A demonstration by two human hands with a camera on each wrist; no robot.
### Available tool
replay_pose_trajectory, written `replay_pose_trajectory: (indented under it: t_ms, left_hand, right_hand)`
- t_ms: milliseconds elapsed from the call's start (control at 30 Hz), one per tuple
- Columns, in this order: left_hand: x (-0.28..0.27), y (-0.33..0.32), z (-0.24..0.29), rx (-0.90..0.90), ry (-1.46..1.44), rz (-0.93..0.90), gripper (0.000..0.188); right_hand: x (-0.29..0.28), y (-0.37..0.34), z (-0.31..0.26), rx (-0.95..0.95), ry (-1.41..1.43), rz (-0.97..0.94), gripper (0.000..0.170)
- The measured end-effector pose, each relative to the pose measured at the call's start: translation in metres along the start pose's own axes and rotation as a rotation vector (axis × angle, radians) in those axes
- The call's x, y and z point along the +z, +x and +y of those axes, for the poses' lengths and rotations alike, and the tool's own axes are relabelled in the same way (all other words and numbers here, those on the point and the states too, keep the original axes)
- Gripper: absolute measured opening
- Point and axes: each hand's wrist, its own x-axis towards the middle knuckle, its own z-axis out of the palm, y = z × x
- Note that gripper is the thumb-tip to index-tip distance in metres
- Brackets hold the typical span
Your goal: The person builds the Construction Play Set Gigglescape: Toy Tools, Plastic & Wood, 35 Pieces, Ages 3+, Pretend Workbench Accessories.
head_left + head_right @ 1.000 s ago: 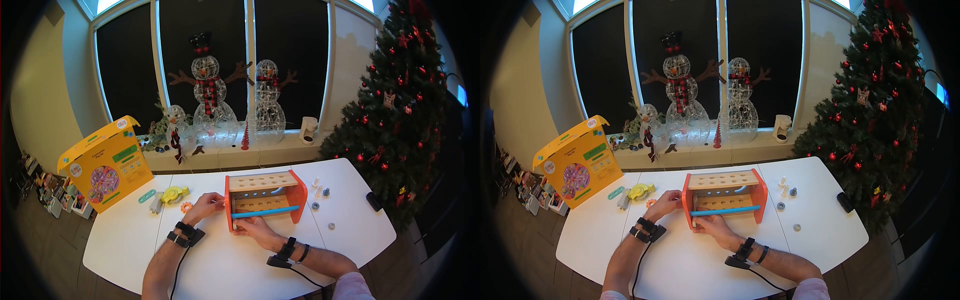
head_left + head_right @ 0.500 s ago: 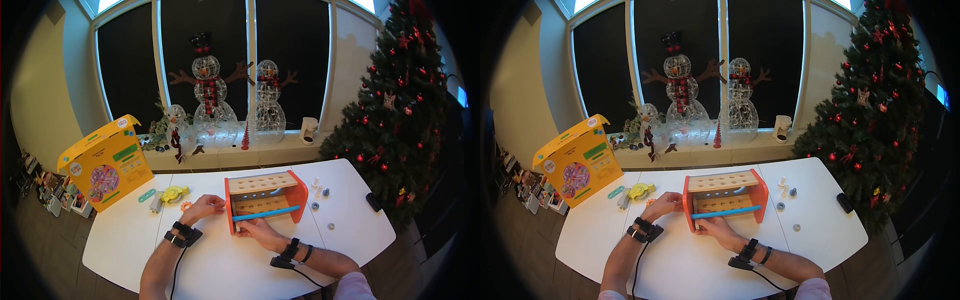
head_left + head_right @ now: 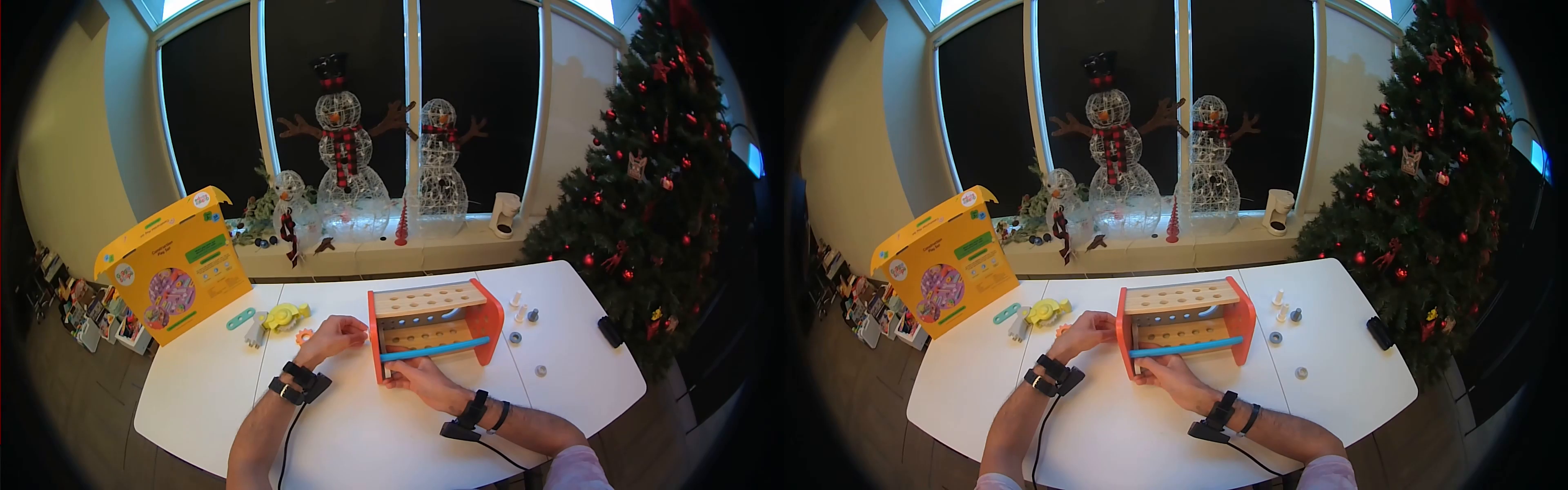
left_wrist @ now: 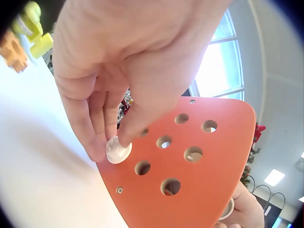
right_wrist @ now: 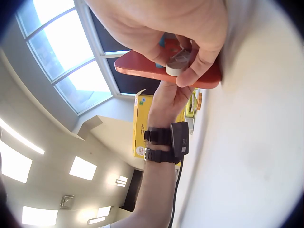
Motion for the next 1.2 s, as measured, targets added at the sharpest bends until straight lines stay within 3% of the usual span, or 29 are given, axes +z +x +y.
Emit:
replay_pose_trajectory:
  t_ms: [67,200,267,300,367,467,500,567,667,767,800,867,1000,1067,1200]
  left_hand:
    - [0.0,0.001,-0.004,0.239,0.085,0.005,0.023]
    - [0.002,-0.002,0.002,0.21,0.08,0.047,0.026]
    - [0.001,-0.001,0.002,0.019,-0.002,0.029,0.031]
    - [0.001,-0.001,0.001,0.019,-0.003,0.03,0.031]
    - [0.002,-0.001,-0.002,0.255,0.17,0.047,0.034]
    - [0.004,-0.001,-0.001,0.272,0.089,0.075,0.037]
    - [0.005,-0.001,0.001,0.272,0.09,0.073,0.037]
    - [0.006,-0.007,0.012,0.027,-0.014,0.077,0.04]
    - [0.005,-0.005,0.003,0.147,0.12,0.042,0.039]
    - [0.004,-0.001,-0.002,0.286,0.077,0.036,0.041]
    - [0.003,-0.001,-0.003,0.285,0.077,0.034,0.041]
    - [0.002,-0.003,0.002,0.053,-0.014,0.02,0.043]
    - [0.001,0.002,-0.007,0.072,0.045,-0.036,0.044]
    - [0.003,0.002,-0.009,0.286,0.179,0.021,0.042]
    - [0.008,-0.004,0.004,0.127,0.073,0.06,0.043]
  right_hand:
    - [0.0,0.001,0.0,0.005,-0.005,-0.001,0.036]
    - [0.0,0.0,0.0,-0.003,0.004,-0.003,0.036]
    - [0.0,0.0,0.001,0.002,0.005,-0.005,0.036]
    - [-0.001,0.0,0.001,0.001,-0.003,-0.005,0.036]
    - [-0.001,0.001,0.001,-0.002,-0.012,-0.006,0.036]
    - [-0.001,0.001,0.001,0.0,-0.017,0.0,0.036]
    - [0.0,0.0,0.001,0.002,-0.021,0.001,0.036]
    - [-0.001,0.0,0.001,0.003,-0.023,0.003,0.036]
    - [-0.001,0.002,0.002,0.001,-0.022,-0.003,0.036]
    - [-0.002,0.001,0.002,0.006,-0.021,-0.001,0.036]
    - [-0.002,0.001,0.002,0.004,-0.019,-0.001,0.036]
    - [-0.002,0.0,0.003,0.003,-0.016,0.002,0.036]
    - [0.0,0.0,0.001,-0.002,-0.014,-0.001,0.035]
    - [0.0,0.0,0.001,0.001,-0.016,0.001,0.034]
    - [-0.004,0.002,0.004,0.006,-0.008,-0.006,0.034]
